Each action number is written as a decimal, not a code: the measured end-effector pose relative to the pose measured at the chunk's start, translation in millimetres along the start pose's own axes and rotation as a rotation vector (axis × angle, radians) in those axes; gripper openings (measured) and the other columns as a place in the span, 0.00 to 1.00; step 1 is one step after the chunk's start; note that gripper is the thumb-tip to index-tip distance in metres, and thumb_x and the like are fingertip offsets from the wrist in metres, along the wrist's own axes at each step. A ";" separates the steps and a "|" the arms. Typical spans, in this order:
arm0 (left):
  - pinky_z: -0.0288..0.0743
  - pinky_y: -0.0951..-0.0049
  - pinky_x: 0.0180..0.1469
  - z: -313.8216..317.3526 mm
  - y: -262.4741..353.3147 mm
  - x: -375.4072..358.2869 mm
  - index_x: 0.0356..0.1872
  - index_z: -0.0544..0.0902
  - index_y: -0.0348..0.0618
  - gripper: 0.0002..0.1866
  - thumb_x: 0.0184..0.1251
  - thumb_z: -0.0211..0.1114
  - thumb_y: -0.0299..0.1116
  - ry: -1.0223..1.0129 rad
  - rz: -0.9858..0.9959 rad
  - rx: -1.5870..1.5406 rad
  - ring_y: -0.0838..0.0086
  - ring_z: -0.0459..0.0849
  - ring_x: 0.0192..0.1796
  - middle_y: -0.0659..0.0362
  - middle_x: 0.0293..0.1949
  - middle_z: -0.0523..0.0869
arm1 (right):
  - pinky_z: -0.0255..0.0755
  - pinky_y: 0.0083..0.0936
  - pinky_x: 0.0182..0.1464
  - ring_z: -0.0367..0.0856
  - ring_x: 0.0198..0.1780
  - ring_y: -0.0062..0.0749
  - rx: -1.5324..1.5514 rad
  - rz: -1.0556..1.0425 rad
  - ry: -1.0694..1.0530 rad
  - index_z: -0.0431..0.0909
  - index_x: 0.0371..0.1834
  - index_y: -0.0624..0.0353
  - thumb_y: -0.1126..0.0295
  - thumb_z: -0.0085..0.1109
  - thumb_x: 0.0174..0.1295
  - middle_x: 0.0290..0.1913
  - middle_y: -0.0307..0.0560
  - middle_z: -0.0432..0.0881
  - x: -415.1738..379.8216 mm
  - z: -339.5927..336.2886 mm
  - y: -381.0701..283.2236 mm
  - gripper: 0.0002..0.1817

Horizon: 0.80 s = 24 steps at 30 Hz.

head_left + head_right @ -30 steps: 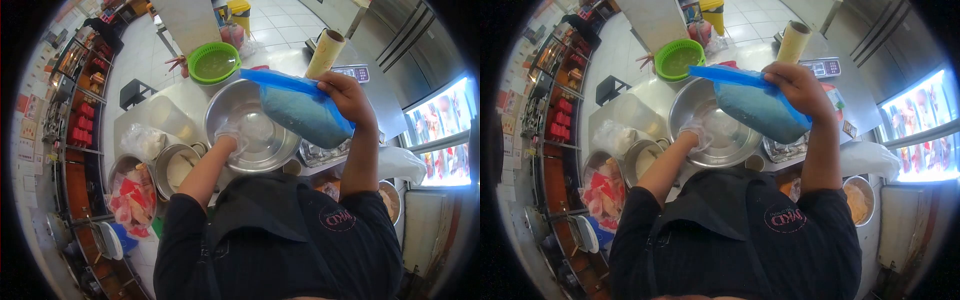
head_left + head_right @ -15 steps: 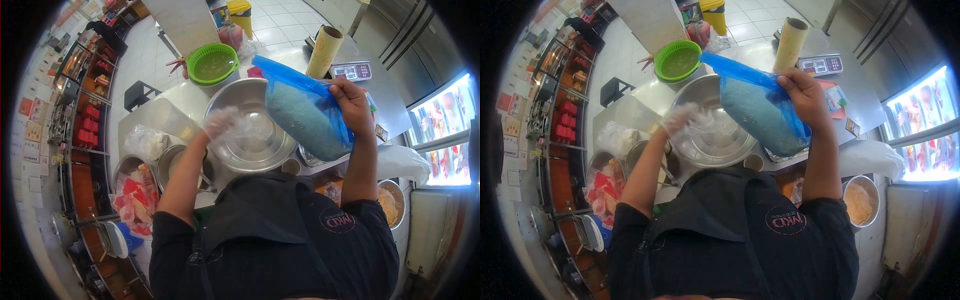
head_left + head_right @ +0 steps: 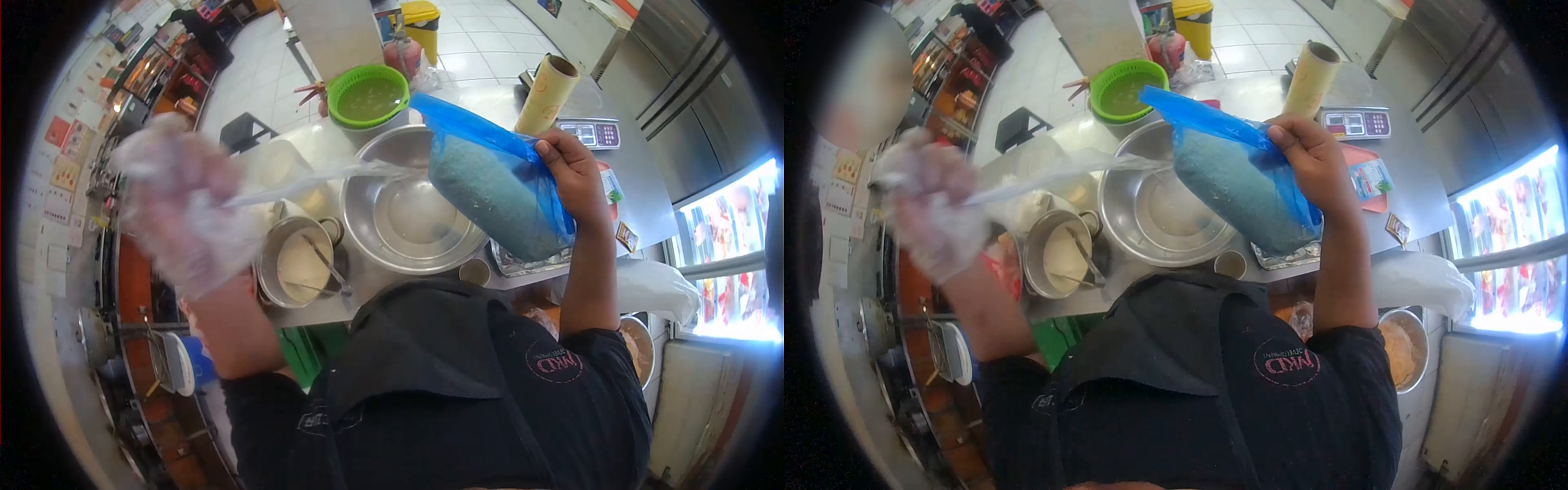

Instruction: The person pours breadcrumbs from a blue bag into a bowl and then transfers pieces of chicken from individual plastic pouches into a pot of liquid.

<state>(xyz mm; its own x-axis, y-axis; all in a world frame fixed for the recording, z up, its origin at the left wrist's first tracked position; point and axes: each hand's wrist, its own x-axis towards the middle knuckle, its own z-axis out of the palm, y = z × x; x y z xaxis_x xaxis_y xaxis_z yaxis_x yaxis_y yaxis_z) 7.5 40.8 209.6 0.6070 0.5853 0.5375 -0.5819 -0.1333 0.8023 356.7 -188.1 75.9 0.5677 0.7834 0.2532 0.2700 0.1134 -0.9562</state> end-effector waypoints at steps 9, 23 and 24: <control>0.65 0.74 0.36 -24.8 235.7 -139.3 0.40 0.75 0.46 0.15 0.70 0.65 0.45 0.301 0.322 0.320 0.75 0.68 0.33 0.64 0.32 0.67 | 0.74 0.19 0.45 0.79 0.38 0.17 -0.077 0.031 -0.286 0.83 0.44 0.65 0.69 0.58 0.77 0.33 0.35 0.83 28.0 30.1 36.0 0.09; 0.72 0.72 0.47 63.5 431.7 -543.0 0.47 0.77 0.38 0.14 0.70 0.58 0.38 1.127 0.621 0.801 0.68 0.76 0.44 0.56 0.40 0.76 | 0.71 0.19 0.40 0.74 0.36 0.16 -0.394 -0.141 -0.285 0.83 0.47 0.64 0.66 0.58 0.77 0.33 0.35 0.81 39.8 106.0 79.3 0.11; 0.73 0.72 0.48 57.4 433.9 -569.8 0.48 0.77 0.38 0.14 0.70 0.58 0.38 1.157 0.614 0.800 0.68 0.77 0.44 0.55 0.41 0.77 | 0.71 0.20 0.39 0.74 0.36 0.16 -0.380 -0.125 -0.265 0.83 0.47 0.63 0.65 0.57 0.78 0.31 0.36 0.80 37.7 108.5 77.7 0.12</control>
<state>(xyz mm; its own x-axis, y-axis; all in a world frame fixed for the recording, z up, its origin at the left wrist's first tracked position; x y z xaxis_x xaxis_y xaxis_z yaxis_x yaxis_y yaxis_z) -559.7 -396.5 266.3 -0.5712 0.5121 0.6414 0.0872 -0.7392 0.6678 314.7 -83.4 -4.8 0.3080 0.9123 0.2698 0.6169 0.0244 -0.7867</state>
